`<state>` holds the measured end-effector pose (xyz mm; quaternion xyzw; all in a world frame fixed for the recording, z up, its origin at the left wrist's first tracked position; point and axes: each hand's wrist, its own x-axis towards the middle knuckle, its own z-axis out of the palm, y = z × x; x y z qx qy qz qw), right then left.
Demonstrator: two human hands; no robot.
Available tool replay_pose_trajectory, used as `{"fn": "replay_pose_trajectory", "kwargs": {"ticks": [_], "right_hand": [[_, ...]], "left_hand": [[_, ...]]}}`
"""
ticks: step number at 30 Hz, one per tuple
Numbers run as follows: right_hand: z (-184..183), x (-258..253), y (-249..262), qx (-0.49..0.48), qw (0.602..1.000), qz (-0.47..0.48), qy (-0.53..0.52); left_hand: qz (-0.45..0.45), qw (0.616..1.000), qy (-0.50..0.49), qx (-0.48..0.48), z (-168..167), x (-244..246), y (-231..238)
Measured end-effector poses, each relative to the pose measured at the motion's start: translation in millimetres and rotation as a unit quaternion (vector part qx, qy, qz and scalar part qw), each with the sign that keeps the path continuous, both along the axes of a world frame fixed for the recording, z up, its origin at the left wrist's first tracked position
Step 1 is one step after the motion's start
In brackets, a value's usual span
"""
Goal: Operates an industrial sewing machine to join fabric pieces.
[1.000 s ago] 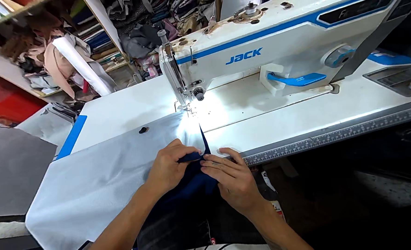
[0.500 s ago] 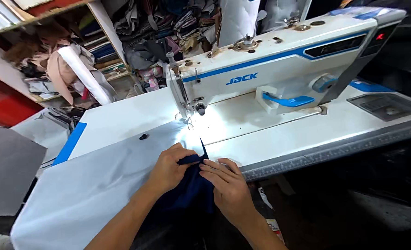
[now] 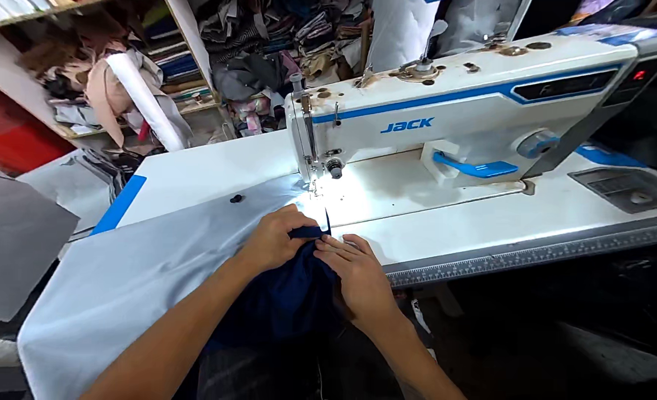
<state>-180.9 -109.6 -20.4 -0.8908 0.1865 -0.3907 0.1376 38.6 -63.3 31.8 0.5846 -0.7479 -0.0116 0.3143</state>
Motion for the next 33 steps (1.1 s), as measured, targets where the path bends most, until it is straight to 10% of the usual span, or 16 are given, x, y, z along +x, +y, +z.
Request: {"fn": "replay_pose_trajectory", "kwargs": {"ticks": [16,23,33], "right_hand": [[-25.3,-31.5,15.5,-0.027,0.993,0.104,-0.045],[-31.7,-33.5,24.4,-0.020,0.993,0.090,-0.071],[-36.2,-33.2,34.2,0.008,0.993,0.080,-0.088]], "left_hand": [[0.254,0.956,-0.004,0.149,28.4,-73.9,77.4],[0.020,0.988,0.031,-0.148,-9.5,-70.5,79.8],[-0.018,0.997,0.044,-0.055,-18.2,-56.9,81.3]]}}
